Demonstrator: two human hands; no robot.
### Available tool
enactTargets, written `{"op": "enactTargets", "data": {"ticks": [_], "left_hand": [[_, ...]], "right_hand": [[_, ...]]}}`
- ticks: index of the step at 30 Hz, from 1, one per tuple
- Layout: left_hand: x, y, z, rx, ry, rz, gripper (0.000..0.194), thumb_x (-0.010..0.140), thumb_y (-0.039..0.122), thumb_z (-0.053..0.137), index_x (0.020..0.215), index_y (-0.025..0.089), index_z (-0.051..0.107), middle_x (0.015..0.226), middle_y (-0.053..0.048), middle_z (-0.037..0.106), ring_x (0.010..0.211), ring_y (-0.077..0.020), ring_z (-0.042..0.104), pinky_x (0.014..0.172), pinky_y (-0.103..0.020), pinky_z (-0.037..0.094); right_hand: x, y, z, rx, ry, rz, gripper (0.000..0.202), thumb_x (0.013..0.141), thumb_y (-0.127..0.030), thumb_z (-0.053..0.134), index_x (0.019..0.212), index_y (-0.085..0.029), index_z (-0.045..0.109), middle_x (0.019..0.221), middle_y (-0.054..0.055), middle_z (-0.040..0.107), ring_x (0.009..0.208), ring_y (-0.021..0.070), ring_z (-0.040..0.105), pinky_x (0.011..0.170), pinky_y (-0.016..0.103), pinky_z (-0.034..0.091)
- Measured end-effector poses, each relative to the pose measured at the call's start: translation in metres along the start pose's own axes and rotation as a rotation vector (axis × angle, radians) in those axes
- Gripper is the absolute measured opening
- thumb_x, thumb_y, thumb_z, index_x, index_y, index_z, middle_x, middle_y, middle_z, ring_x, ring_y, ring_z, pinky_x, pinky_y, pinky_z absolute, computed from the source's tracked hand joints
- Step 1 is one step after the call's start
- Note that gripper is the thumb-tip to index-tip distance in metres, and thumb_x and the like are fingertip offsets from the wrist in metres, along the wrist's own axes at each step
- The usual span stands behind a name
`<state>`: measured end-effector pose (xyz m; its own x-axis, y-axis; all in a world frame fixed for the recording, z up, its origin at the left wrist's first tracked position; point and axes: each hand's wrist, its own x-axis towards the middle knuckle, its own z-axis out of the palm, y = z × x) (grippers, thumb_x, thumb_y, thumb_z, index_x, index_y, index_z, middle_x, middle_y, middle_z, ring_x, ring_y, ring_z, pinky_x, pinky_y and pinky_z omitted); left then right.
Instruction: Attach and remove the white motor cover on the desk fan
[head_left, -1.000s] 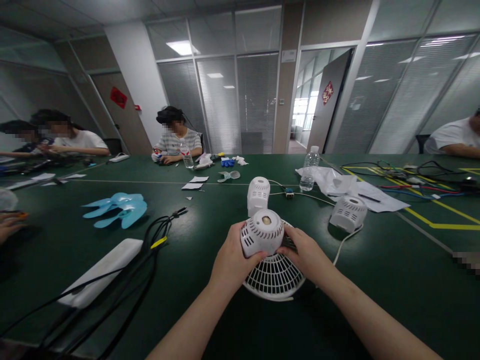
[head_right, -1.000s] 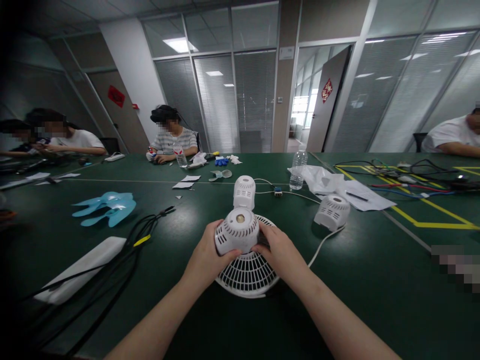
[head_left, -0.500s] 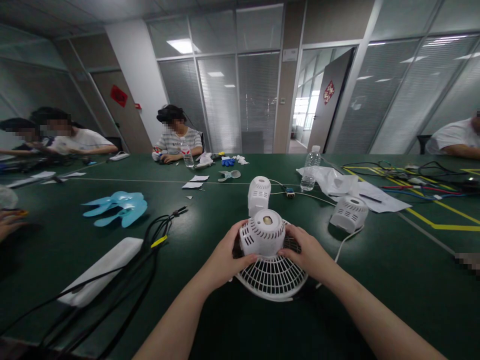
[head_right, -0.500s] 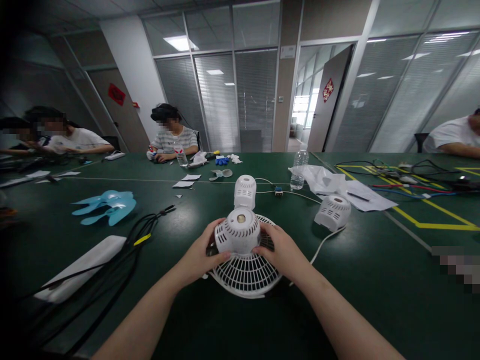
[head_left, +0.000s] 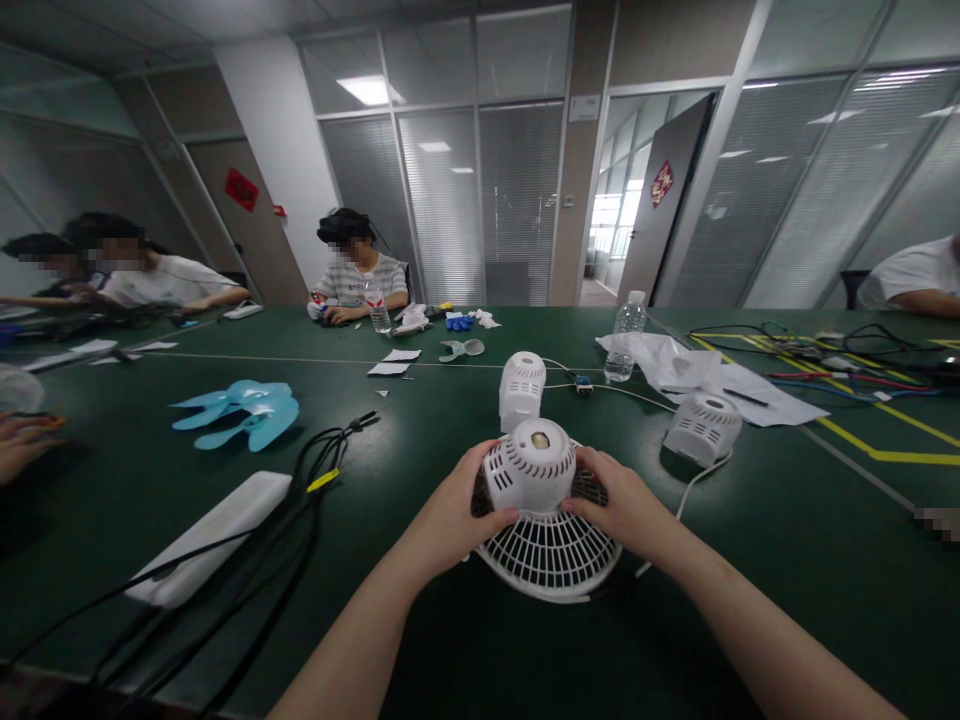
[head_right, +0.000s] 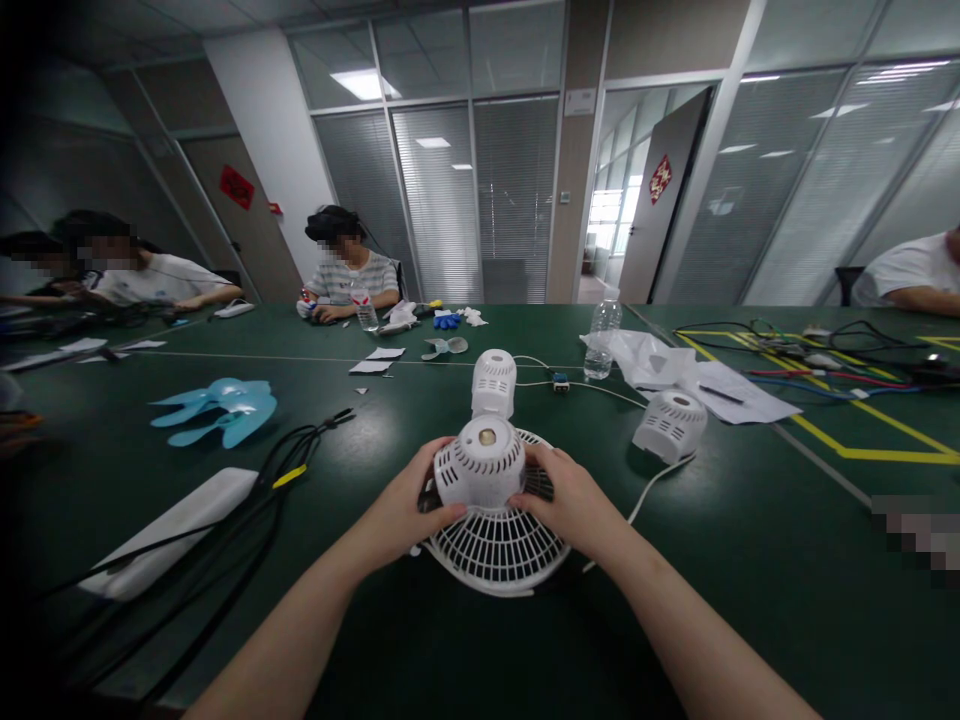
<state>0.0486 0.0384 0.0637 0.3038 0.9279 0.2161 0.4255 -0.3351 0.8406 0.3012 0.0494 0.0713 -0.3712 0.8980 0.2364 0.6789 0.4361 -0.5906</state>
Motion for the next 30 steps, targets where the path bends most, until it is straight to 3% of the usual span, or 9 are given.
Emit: {"op": "enactTargets", "data": {"ticks": [4,11,20,24,30], "left_hand": [[0.0,0.001,-0.002,0.003,-0.016,-0.001,0.077,0.069,0.025,0.072,0.137,0.027,0.037,0.135,-0.01,0.05,0.121,-0.0317,0.05,0.102,-0.054,0.04],[0.001,-0.004,0.002,0.004,-0.012,-0.021,0.079,0.068,0.025,0.072,0.138,0.027,0.035,0.137,-0.011,0.048,0.122,-0.0317,0.05,0.101,-0.055,0.04],[0.0,0.0,-0.001,0.022,-0.013,-0.012,0.079,0.068,0.027,0.073,0.137,0.028,0.036,0.136,-0.01,0.049,0.121,-0.0315,0.051,0.101,-0.053,0.041],[0.001,0.002,-0.002,0.025,-0.022,-0.03,0.078,0.068,0.027,0.073,0.137,0.028,0.037,0.136,-0.01,0.05,0.12,-0.0322,0.052,0.099,-0.054,0.042],[-0.001,-0.002,0.001,0.031,-0.007,-0.014,0.08,0.068,0.026,0.073,0.138,0.03,0.034,0.137,-0.01,0.049,0.121,-0.031,0.051,0.1,-0.052,0.041]], "right_hand": [[-0.002,-0.001,0.002,0.015,0.012,0.003,0.049,0.077,-0.031,0.07,0.122,-0.022,0.052,0.121,0.007,0.06,0.114,0.0237,0.055,0.1,0.043,0.043],[-0.001,-0.009,0.015,0.003,0.088,-0.001,0.089,0.072,-0.035,0.074,0.146,-0.026,0.025,0.141,0.011,0.044,0.129,0.029,0.041,0.107,0.051,0.034],[0.005,-0.015,0.005,0.044,0.043,0.053,0.077,0.067,-0.03,0.077,0.135,-0.026,0.04,0.128,0.008,0.055,0.119,0.0278,0.05,0.102,0.049,0.039],[0.005,-0.013,0.005,0.057,0.019,0.038,0.077,0.068,-0.031,0.078,0.135,-0.025,0.04,0.13,0.008,0.054,0.12,0.0277,0.049,0.102,0.048,0.04],[0.003,-0.003,0.015,0.027,0.081,0.014,0.084,0.068,-0.032,0.078,0.14,-0.026,0.035,0.129,0.008,0.054,0.119,0.0269,0.049,0.101,0.046,0.04]]}}
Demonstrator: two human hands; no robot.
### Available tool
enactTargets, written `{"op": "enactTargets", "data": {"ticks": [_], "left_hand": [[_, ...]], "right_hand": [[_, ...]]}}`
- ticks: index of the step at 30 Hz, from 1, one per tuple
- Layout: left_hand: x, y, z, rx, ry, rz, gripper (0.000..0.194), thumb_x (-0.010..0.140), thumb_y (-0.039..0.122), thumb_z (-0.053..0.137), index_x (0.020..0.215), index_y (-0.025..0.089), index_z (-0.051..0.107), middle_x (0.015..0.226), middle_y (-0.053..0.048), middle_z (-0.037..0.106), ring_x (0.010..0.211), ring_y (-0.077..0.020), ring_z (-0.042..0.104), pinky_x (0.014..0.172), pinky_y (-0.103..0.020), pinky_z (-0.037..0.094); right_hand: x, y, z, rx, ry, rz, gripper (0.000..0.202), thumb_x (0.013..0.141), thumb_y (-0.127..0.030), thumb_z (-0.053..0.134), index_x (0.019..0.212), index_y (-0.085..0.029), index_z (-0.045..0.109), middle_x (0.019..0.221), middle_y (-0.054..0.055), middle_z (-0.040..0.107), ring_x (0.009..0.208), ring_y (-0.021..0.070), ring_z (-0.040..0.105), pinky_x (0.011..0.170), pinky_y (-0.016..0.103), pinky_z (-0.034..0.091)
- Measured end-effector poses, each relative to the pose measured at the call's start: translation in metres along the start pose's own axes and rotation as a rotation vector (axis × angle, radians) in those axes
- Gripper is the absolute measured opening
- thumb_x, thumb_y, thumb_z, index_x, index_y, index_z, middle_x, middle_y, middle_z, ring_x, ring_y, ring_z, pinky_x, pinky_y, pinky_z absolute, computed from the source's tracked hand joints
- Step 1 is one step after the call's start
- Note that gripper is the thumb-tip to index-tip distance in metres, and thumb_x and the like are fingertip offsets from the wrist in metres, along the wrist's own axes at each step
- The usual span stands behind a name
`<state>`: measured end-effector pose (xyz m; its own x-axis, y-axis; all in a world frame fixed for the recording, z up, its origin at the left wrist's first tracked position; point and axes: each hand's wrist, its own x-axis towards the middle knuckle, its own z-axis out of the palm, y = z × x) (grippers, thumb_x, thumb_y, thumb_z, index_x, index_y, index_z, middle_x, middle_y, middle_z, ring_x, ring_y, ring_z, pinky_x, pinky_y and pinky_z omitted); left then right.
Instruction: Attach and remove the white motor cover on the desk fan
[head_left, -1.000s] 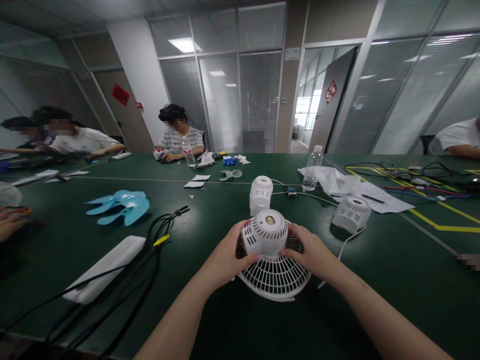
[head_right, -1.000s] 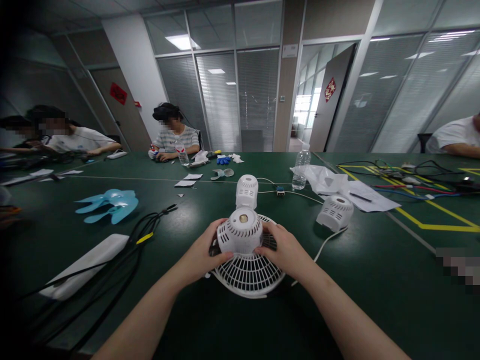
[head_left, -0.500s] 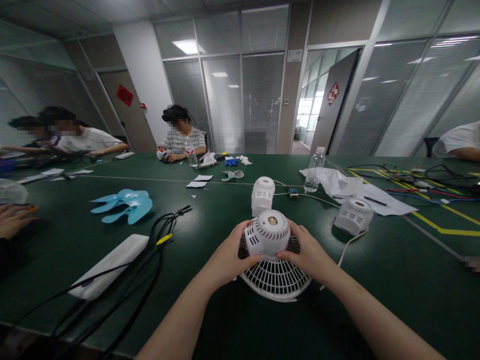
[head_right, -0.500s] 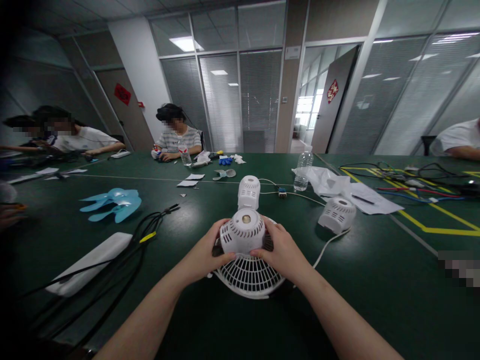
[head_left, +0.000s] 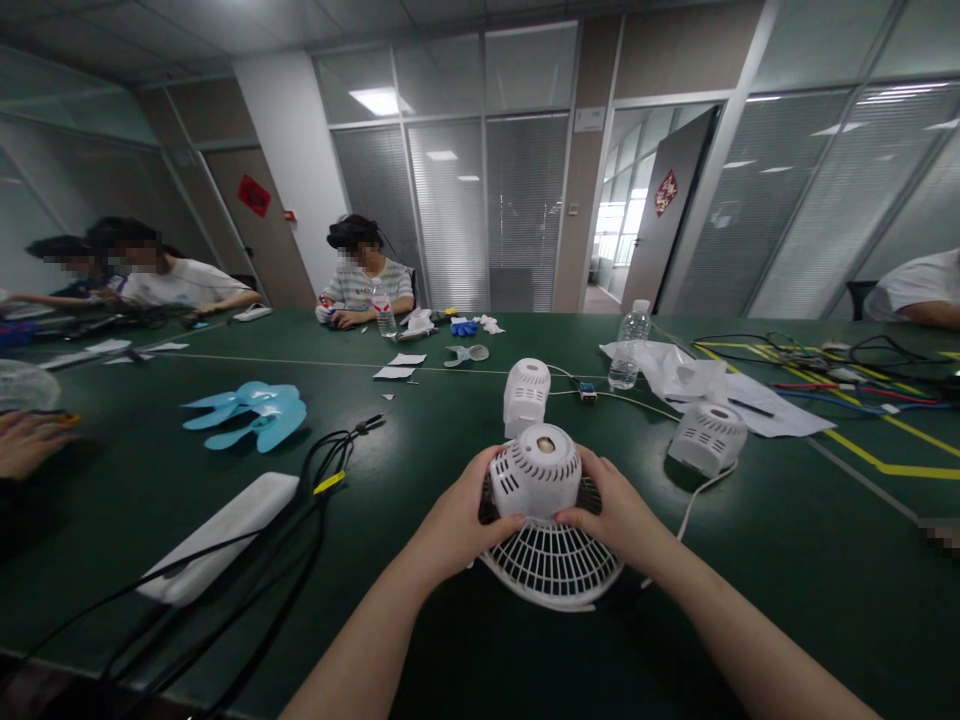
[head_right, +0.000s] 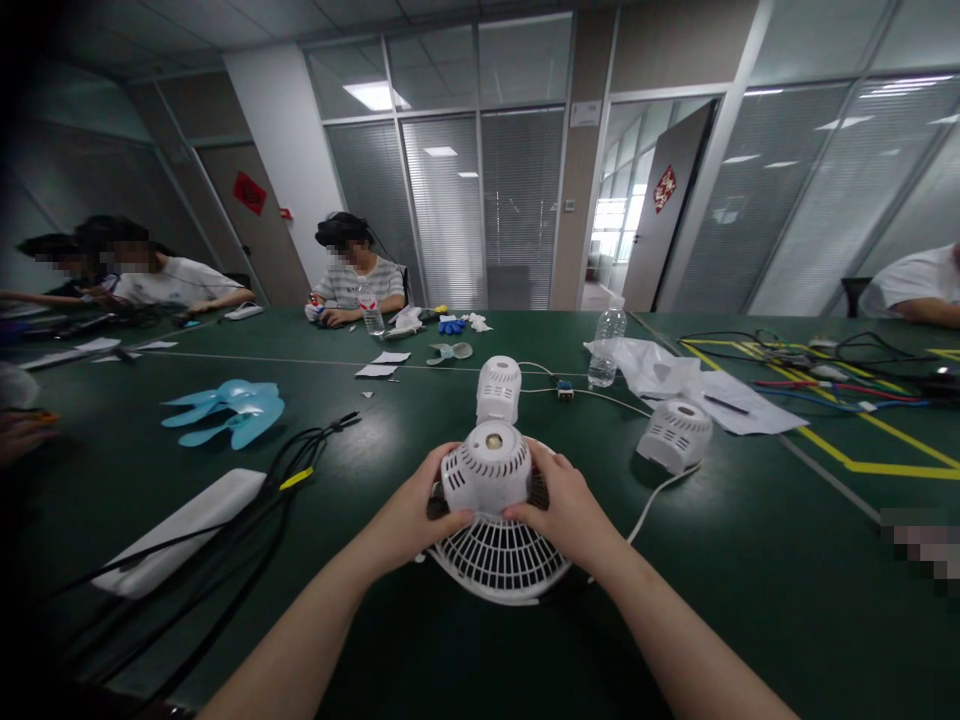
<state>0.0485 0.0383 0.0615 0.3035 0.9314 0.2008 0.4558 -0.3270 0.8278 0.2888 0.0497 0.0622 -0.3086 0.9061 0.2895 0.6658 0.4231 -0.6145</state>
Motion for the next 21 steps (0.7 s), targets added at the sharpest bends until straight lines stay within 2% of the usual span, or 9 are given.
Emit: {"op": "enactTargets", "data": {"ticks": [7,12,17,21], "left_hand": [[-0.001,-0.002,0.004,-0.004,0.023,0.018,0.079,0.07,0.026,0.072,0.138,0.031,0.032,0.135,-0.008,0.05,0.119,-0.0295,0.052,0.099,-0.05,0.043],[-0.002,0.004,0.008,0.059,0.053,0.001,0.079,0.069,0.03,0.073,0.137,0.03,0.033,0.134,-0.007,0.051,0.118,-0.0296,0.052,0.098,-0.048,0.043],[-0.001,0.008,0.014,0.138,0.152,-0.039,0.074,0.069,0.036,0.073,0.133,0.03,0.037,0.127,-0.005,0.056,0.111,-0.0282,0.056,0.091,-0.045,0.046],[-0.001,0.008,0.016,0.157,0.159,-0.05,0.074,0.069,0.036,0.073,0.132,0.03,0.036,0.126,-0.004,0.057,0.11,-0.0276,0.057,0.089,-0.043,0.047]], "right_hand": [[0.0,0.005,0.005,-0.051,0.024,0.023,0.082,0.069,-0.034,0.077,0.14,-0.027,0.036,0.122,0.008,0.056,0.114,0.0271,0.052,0.099,0.045,0.041],[0.001,0.005,0.005,-0.042,0.023,-0.002,0.083,0.069,-0.034,0.077,0.14,-0.027,0.035,0.127,0.008,0.056,0.115,0.0276,0.051,0.098,0.044,0.041],[0.002,0.006,0.007,-0.032,0.023,-0.002,0.083,0.069,-0.034,0.077,0.14,-0.026,0.035,0.129,0.008,0.056,0.114,0.0278,0.05,0.098,0.044,0.041],[0.001,0.006,0.005,-0.026,0.028,-0.011,0.082,0.071,-0.037,0.074,0.141,-0.027,0.033,0.13,0.008,0.055,0.116,0.0285,0.049,0.098,0.046,0.041]]}}
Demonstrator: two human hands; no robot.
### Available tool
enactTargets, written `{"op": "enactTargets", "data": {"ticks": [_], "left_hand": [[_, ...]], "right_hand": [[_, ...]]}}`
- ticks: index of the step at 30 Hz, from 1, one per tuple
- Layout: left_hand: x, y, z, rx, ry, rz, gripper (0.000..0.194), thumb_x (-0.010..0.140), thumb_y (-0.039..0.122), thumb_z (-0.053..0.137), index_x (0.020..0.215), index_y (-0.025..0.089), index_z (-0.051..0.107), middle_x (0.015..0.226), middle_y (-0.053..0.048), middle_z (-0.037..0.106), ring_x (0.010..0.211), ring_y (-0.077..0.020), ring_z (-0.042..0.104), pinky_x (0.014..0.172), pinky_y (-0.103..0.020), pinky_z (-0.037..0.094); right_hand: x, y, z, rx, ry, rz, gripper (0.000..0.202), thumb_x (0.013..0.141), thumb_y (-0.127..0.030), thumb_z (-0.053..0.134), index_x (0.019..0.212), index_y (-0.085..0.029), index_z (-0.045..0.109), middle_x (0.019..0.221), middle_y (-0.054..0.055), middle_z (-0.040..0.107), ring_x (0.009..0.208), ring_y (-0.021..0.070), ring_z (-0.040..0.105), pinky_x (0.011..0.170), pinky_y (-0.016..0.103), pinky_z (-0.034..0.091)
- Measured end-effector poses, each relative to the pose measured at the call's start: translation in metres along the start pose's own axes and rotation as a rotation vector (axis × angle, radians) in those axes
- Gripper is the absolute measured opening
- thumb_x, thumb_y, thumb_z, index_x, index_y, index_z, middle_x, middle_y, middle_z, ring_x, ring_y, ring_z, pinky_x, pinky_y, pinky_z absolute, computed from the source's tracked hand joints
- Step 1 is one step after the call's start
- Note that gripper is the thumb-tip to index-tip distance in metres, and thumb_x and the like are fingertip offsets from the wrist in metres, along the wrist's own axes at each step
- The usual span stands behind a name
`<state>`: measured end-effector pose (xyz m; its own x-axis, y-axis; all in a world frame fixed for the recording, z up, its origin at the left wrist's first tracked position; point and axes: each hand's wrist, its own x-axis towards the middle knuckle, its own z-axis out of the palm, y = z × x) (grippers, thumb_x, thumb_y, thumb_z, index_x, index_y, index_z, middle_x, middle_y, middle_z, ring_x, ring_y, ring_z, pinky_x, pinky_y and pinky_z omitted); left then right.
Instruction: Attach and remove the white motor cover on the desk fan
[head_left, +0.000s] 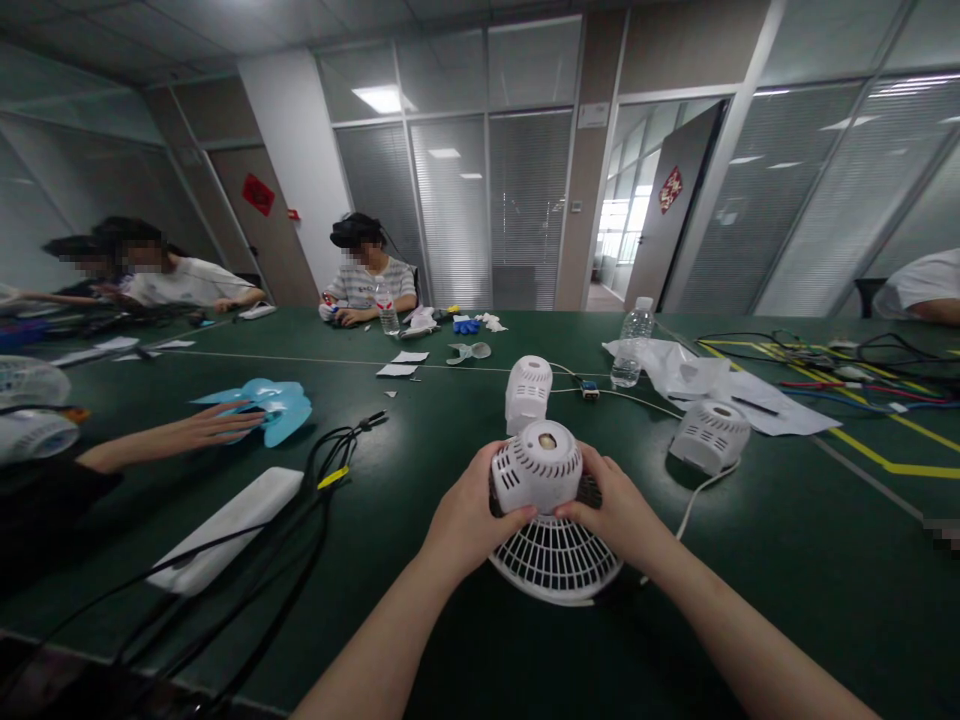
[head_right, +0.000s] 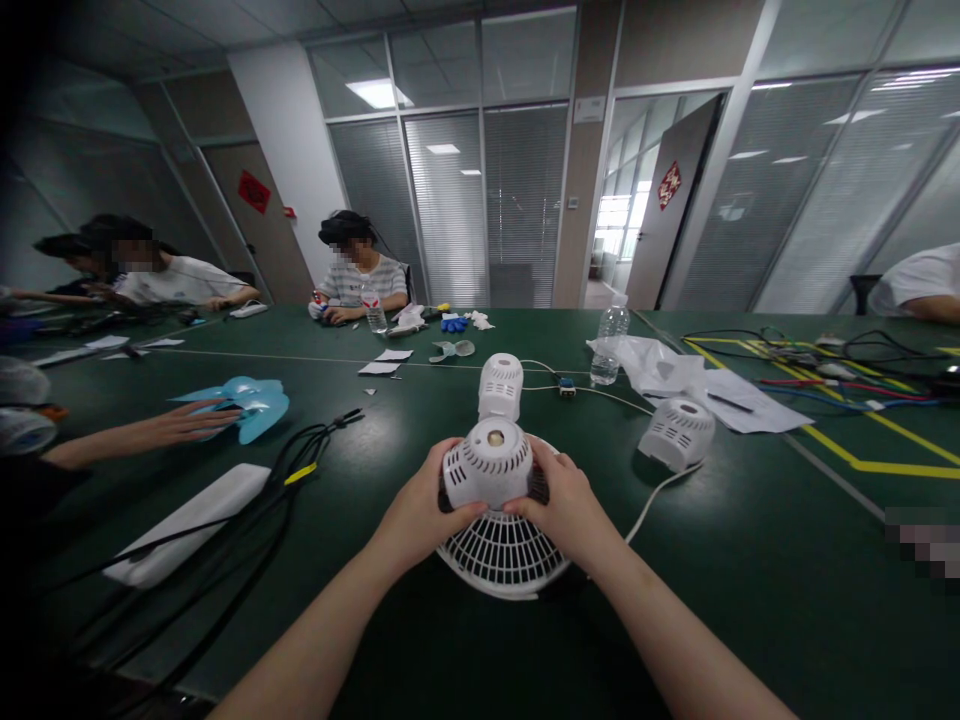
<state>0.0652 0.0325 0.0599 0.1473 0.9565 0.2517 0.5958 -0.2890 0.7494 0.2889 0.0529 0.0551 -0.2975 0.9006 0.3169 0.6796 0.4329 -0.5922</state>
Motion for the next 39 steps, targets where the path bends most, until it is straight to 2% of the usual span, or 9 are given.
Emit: {"op": "enactTargets", "data": {"ticks": [6,13,18,24,28,30,34,36,39], "left_hand": [[-0.001,0.001,0.001,-0.011,0.003,0.002,0.071,0.07,0.034,0.072,0.132,0.032,0.036,0.126,-0.004,0.057,0.11,-0.0279,0.057,0.088,-0.044,0.048],[-0.001,0.001,-0.001,-0.013,-0.034,-0.01,0.072,0.071,0.035,0.071,0.133,0.031,0.036,0.127,-0.006,0.056,0.111,-0.0299,0.057,0.088,-0.047,0.048],[0.0,-0.001,-0.002,-0.005,-0.043,-0.006,0.075,0.07,0.037,0.071,0.135,0.029,0.034,0.13,-0.008,0.055,0.114,-0.0315,0.056,0.09,-0.048,0.047],[-0.002,-0.006,0.001,-0.044,-0.024,0.048,0.079,0.07,0.036,0.073,0.138,0.029,0.033,0.135,-0.009,0.052,0.12,-0.0312,0.052,0.097,-0.05,0.043],[-0.002,-0.014,0.001,-0.053,-0.031,0.072,0.088,0.071,0.037,0.072,0.145,0.03,0.025,0.145,-0.009,0.042,0.128,-0.0332,0.045,0.103,-0.052,0.038],[-0.002,-0.019,-0.001,-0.081,-0.019,0.088,0.078,0.079,0.039,0.064,0.146,0.029,0.026,0.145,-0.009,0.043,0.129,-0.0319,0.044,0.104,-0.05,0.037],[-0.001,-0.024,-0.004,-0.184,0.078,0.112,0.044,0.094,0.045,0.04,0.13,0.023,0.051,0.125,-0.008,0.062,0.115,-0.0257,0.057,0.099,-0.04,0.043],[-0.002,-0.023,-0.006,-0.22,0.116,0.095,0.04,0.095,0.046,0.039,0.117,0.022,0.061,0.111,-0.006,0.069,0.102,-0.0233,0.063,0.09,-0.035,0.048],[-0.003,-0.019,-0.007,-0.278,0.1,0.059,0.038,0.094,0.045,0.041,0.105,0.019,0.066,0.088,-0.003,0.072,0.082,-0.02,0.067,0.076,-0.029,0.051]], "right_hand": [[-0.001,0.008,-0.013,0.06,-0.177,-0.046,0.064,0.084,-0.039,0.06,0.142,-0.023,0.037,0.131,0.01,0.053,0.116,0.0265,0.049,0.101,0.044,0.04],[0.003,0.004,-0.013,-0.042,-0.169,0.057,0.059,0.081,-0.022,0.062,0.137,-0.021,0.044,0.115,0.01,0.056,0.108,0.0245,0.054,0.096,0.039,0.043],[0.004,0.0,-0.014,-0.119,-0.178,0.058,0.059,0.08,-0.02,0.063,0.136,-0.019,0.044,0.115,0.012,0.057,0.107,0.0262,0.054,0.095,0.04,0.044],[-0.003,0.006,-0.015,-0.069,-0.176,0.006,0.07,0.081,-0.027,0.063,0.144,-0.025,0.033,0.128,0.01,0.054,0.118,0.0262,0.051,0.103,0.045,0.039],[-0.009,0.012,-0.015,0.023,-0.164,-0.041,0.094,0.077,-0.03,0.069,0.151,-0.026,0.012,0.152,0.008,0.032,0.136,0.0254,0.034,0.114,0.046,0.026],[-0.01,0.015,-0.015,0.058,-0.166,-0.067,0.099,0.075,-0.032,0.071,0.151,-0.026,0.008,0.156,0.007,0.023,0.141,0.0241,0.027,0.117,0.045,0.021],[-0.006,0.022,-0.015,0.01,-0.119,-0.055,0.098,0.072,-0.031,0.073,0.15,-0.024,0.014,0.154,0.008,0.027,0.14,0.0249,0.029,0.117,0.046,0.021],[-0.003,0.025,-0.016,-0.083,-0.063,-0.024,0.09,0.072,-0.03,0.073,0.147,-0.023,0.024,0.151,0.009,0.034,0.138,0.0266,0.033,0.115,0.048,0.025],[0.0,0.027,-0.019,-0.245,0.052,0.015,0.064,0.078,-0.03,0.066,0.137,-0.021,0.042,0.142,0.009,0.045,0.132,0.0281,0.04,0.112,0.049,0.03]]}}
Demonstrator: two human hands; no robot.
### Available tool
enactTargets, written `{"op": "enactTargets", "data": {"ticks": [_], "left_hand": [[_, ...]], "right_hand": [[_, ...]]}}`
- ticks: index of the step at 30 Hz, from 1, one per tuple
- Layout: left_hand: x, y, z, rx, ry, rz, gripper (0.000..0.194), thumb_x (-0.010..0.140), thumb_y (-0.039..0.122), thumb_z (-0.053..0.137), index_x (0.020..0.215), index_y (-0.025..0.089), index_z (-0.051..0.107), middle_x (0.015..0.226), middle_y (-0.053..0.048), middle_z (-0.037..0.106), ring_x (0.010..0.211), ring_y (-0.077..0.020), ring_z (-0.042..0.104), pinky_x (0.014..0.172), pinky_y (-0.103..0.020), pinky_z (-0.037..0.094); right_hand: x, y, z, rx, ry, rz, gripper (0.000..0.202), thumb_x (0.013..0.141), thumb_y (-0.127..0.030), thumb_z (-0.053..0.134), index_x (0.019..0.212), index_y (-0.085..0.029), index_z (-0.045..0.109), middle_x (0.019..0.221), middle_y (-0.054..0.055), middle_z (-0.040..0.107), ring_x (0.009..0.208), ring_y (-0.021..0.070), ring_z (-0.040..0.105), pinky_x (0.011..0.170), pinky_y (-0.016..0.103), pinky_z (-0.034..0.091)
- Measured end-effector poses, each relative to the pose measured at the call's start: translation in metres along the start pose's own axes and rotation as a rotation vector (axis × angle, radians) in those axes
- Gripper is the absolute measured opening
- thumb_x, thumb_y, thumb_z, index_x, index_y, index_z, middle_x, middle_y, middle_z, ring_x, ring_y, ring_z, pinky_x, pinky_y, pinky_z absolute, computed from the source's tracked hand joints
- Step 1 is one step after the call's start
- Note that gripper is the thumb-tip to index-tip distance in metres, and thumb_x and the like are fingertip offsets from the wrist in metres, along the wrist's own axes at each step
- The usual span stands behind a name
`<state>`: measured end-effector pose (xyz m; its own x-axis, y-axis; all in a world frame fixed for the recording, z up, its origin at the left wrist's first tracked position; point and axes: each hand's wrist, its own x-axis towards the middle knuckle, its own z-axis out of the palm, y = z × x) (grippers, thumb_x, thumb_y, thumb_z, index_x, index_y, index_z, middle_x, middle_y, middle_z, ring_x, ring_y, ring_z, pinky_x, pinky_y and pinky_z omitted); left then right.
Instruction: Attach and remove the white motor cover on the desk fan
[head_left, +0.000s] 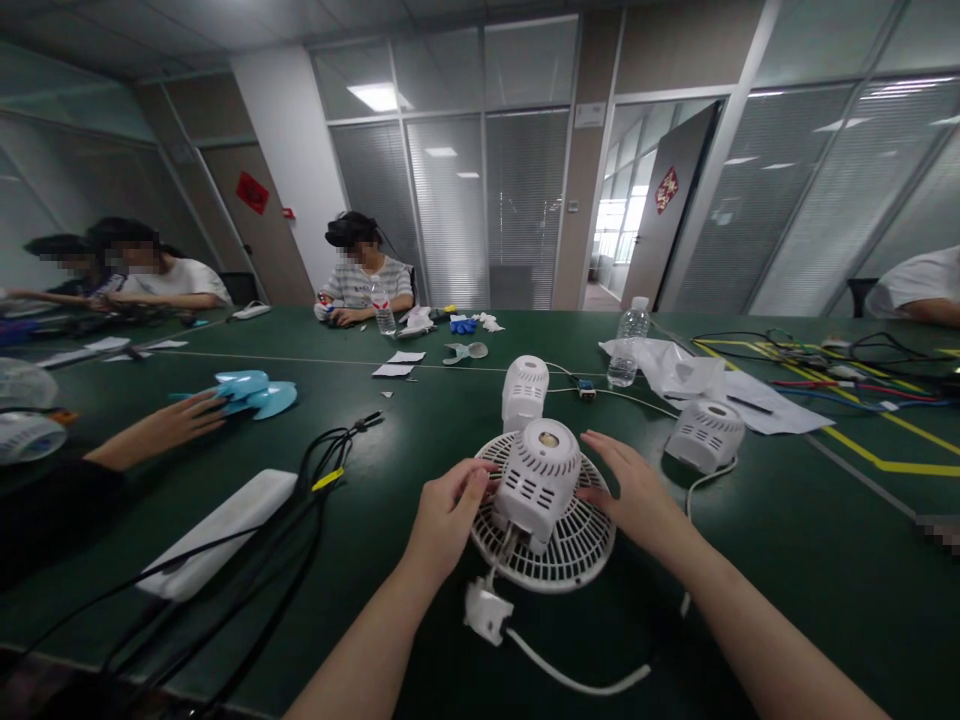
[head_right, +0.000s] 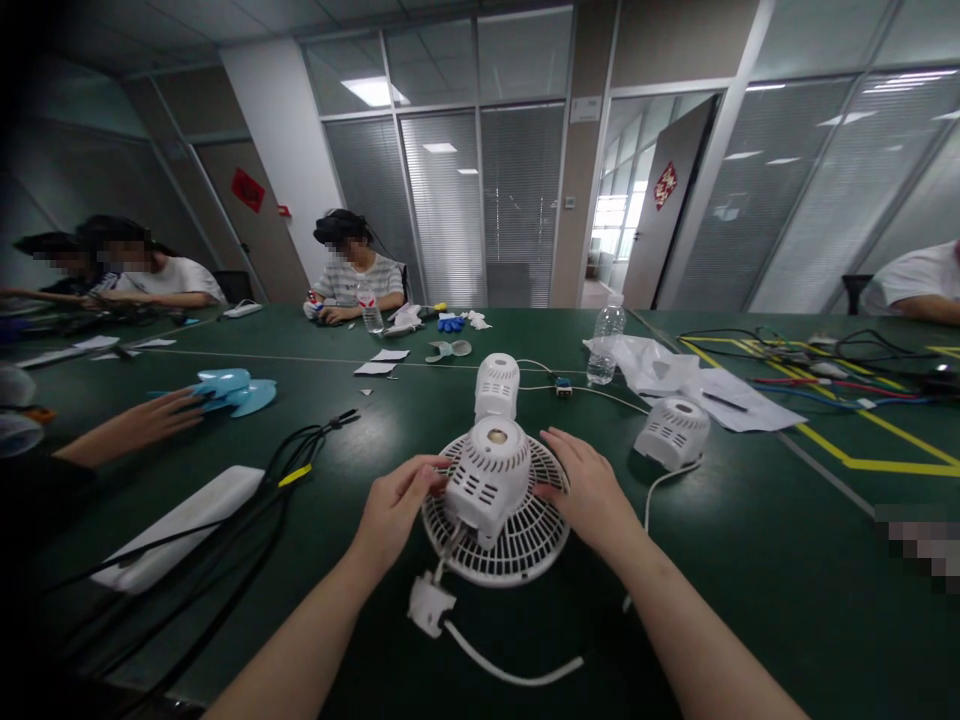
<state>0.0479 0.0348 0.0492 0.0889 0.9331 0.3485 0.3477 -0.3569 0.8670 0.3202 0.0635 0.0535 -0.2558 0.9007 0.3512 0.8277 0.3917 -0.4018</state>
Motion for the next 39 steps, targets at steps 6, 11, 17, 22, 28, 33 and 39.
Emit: {"op": "enactTargets", "data": {"ticks": [6,11,17,22,28,33,39], "left_hand": [[0.002,0.0,0.002,0.198,-0.012,0.047,0.027,0.091,0.035,0.047,0.104,0.021,0.066,0.092,-0.004,0.07,0.084,-0.0197,0.065,0.075,-0.03,0.051],[0.004,-0.005,0.002,0.428,-0.121,0.151,0.036,0.092,0.033,0.045,0.125,0.023,0.054,0.131,-0.006,0.056,0.123,-0.0225,0.049,0.105,-0.041,0.039],[0.004,-0.008,0.002,0.594,-0.253,0.14,0.047,0.093,0.033,0.044,0.14,0.028,0.039,0.149,-0.003,0.038,0.138,-0.0244,0.031,0.114,-0.048,0.026],[0.003,-0.011,0.003,0.633,-0.256,0.117,0.056,0.093,0.037,0.044,0.146,0.029,0.028,0.154,-0.004,0.03,0.142,-0.0264,0.026,0.114,-0.051,0.024],[0.002,-0.012,0.003,0.619,-0.247,0.11,0.056,0.093,0.036,0.044,0.146,0.03,0.027,0.155,-0.004,0.027,0.143,-0.0265,0.023,0.115,-0.053,0.022],[0.001,-0.007,0.003,0.606,-0.226,0.103,0.055,0.094,0.037,0.041,0.147,0.027,0.026,0.153,-0.005,0.032,0.142,-0.0251,0.026,0.115,-0.051,0.023],[0.001,-0.004,0.004,0.568,-0.228,0.141,0.054,0.094,0.03,0.041,0.146,0.026,0.028,0.151,-0.004,0.036,0.14,-0.0217,0.03,0.116,-0.046,0.023]], "right_hand": [[-0.002,-0.009,-0.007,-0.018,-0.027,0.059,0.025,0.089,-0.029,0.047,0.106,-0.019,0.062,0.108,0.009,0.063,0.101,0.0251,0.06,0.092,0.043,0.047],[-0.007,-0.018,-0.016,0.071,-0.195,-0.026,0.039,0.082,-0.024,0.054,0.12,-0.019,0.059,0.124,0.009,0.058,0.115,0.0256,0.054,0.103,0.043,0.041],[-0.012,-0.018,-0.023,0.12,-0.423,-0.025,0.075,0.074,-0.04,0.069,0.141,-0.022,0.04,0.152,0.008,0.029,0.135,0.0296,0.038,0.112,0.045,0.032],[-0.014,-0.018,-0.009,0.109,-0.418,0.023,0.092,0.07,-0.045,0.073,0.148,-0.025,0.027,0.158,0.006,0.015,0.139,0.0317,0.029,0.115,0.048,0.026],[-0.015,-0.018,-0.004,0.091,-0.417,0.016,0.093,0.073,-0.048,0.07,0.149,-0.024,0.023,0.158,0.006,0.013,0.142,0.0306,0.024,0.116,0.048,0.024],[-0.014,-0.022,-0.005,0.1,-0.406,0.034,0.106,0.069,-0.043,0.073,0.151,-0.017,0.011,0.158,0.012,0.01,0.144,0.0285,0.016,0.118,0.045,0.019],[-0.012,-0.023,0.002,0.17,-0.357,-0.011,0.102,0.07,-0.04,0.074,0.15,-0.015,0.015,0.156,0.014,0.019,0.144,0.0272,0.018,0.119,0.046,0.016]]}}
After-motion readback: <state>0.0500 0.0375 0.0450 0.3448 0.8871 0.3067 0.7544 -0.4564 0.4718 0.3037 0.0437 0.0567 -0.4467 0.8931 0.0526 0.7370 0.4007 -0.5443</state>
